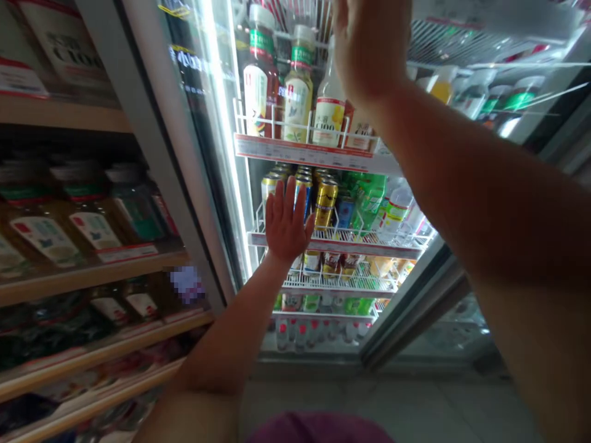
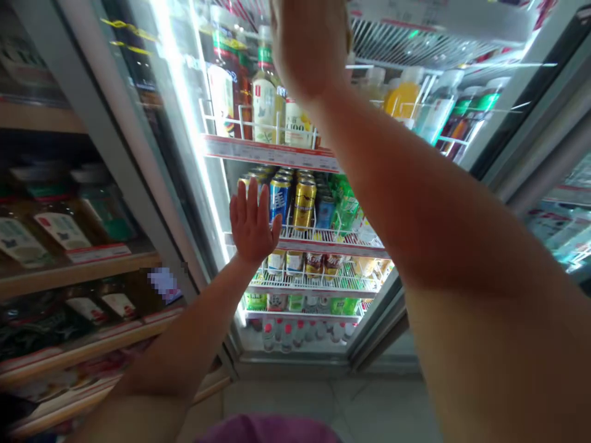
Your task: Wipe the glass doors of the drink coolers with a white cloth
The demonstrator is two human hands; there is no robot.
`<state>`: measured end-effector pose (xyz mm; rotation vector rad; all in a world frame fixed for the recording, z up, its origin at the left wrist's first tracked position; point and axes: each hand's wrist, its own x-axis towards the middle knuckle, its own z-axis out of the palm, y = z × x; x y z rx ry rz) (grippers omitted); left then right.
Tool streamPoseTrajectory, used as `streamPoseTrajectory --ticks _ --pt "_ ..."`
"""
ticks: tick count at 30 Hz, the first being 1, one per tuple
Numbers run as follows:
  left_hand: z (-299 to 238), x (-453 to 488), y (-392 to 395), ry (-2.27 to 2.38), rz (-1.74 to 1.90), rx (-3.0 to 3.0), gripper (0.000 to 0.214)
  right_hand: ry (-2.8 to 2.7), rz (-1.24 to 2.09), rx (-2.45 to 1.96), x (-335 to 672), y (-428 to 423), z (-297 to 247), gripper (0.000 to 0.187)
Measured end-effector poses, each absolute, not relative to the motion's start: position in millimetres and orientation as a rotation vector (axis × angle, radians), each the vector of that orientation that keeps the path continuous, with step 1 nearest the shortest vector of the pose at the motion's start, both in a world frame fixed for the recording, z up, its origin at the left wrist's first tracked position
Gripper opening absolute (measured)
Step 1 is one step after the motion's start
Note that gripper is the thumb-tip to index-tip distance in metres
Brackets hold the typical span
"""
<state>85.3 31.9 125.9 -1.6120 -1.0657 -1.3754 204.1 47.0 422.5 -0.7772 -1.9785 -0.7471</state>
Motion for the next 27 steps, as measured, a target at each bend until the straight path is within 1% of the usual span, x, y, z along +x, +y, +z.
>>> streamPoseTrajectory --ticks 2,4,6,8,10,12,14,16,19,22,25,27 --pt "126 85 32 -1.067 -1.375 -1.610 0.068 -2.041 -0.938 -0.760 199 37 410 0.045" --pt "126 85 32 -1.064 -1.365 -1.603 0.068 -2.163 -1.041 -0.704 196 26 404 0.045" --pt "126 86 32 -1.049 -1.364 -1.586 0.069 -2.149 -1.039 -0.741 195 22 405 0.041" --pt "126 86 32 -1.042 -1.374 -1.585 0.068 -2.019 -1.020 -0.809 194 23 405 0.037" --pt "126 86 32 -1.054 -1.390 -1.605 0.068 -1.970 -1.013 -0.807 192 26 399 0.040" --pt "125 85 32 -1.061 -1.402 -1.630 0.067 -2.082 -1.018 -0.730 187 30 391 0.044" --pt "125 85 32 -1.052 -1.403 -1.630 0.067 -2.262 -1.036 -0.625 184 31 387 0.043" --pt "125 85 32 -1.048 -1.388 -1.610 0.067 -2.309 -1.055 -0.584 184 31 391 0.042" --pt "126 85 32 -1.058 -1.358 -1.575 0.069 -2.085 -1.016 -0.699 188 30 397 0.044" --pt "126 85 31 -1.040 -1.341 -1.553 0.069 -1.906 -1.026 -0.740 189 30 385 0.046" --pt "127 85 31 -1.053 -1.340 -1.559 0.067 -2.136 -1.136 -0.582 184 29 366 0.048" --pt "128 84 31 -1.064 -1.347 -1.569 0.066 -2.343 -1.160 -0.591 183 28 366 0.045"
